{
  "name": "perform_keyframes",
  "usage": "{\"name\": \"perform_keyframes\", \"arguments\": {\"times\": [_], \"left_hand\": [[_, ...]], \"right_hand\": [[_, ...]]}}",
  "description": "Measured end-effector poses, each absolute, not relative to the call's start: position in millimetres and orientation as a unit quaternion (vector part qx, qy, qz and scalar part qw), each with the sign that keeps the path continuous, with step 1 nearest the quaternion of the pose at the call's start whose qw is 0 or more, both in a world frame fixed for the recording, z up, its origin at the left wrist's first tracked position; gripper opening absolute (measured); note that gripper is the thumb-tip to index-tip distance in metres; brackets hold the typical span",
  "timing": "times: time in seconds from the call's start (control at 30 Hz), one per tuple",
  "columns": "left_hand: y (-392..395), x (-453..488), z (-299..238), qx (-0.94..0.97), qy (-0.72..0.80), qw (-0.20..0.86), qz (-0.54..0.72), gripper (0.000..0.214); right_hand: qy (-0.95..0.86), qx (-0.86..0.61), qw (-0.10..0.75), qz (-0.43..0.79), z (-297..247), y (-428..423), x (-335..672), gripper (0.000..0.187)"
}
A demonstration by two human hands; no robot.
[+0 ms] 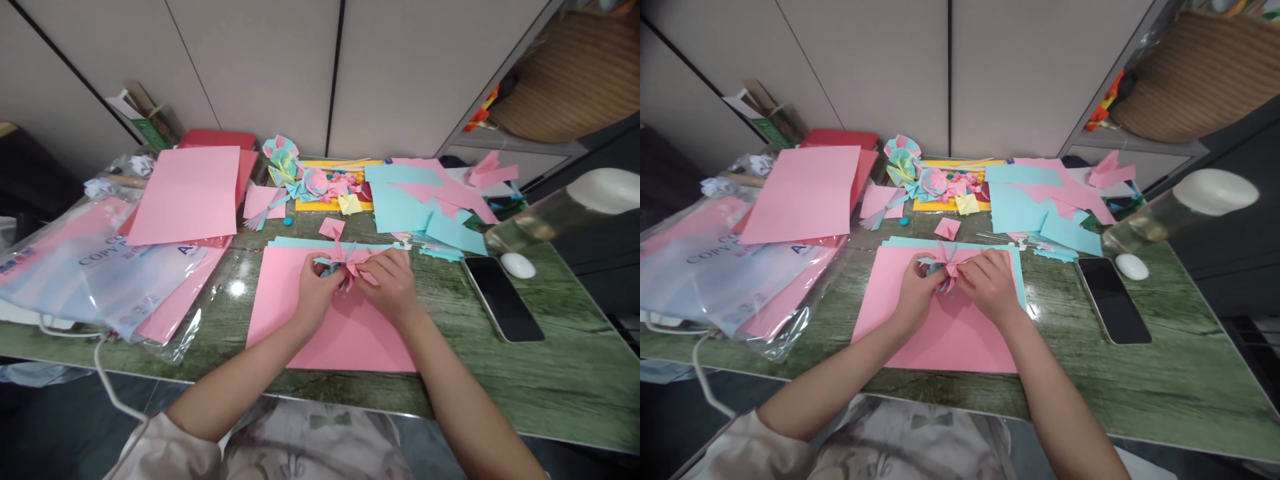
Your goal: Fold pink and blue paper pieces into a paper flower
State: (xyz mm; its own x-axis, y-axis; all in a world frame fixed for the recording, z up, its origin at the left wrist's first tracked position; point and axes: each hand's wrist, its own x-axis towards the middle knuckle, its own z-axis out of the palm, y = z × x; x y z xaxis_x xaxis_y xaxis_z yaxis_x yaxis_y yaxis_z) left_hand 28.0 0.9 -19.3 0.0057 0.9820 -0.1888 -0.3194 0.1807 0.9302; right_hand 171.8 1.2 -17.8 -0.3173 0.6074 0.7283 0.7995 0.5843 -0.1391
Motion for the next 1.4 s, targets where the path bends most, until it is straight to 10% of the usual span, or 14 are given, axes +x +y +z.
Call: {"name": "perform_keyframes", "arguments": {"times": [1.4], "left_hand": [[-2, 28, -17, 0.365, 0.427, 0.603, 0.566, 0.033]], "right_hand": [[-0.744, -0.474, 0.419, -0.214, -7, -15, 158, 0.008]]}}
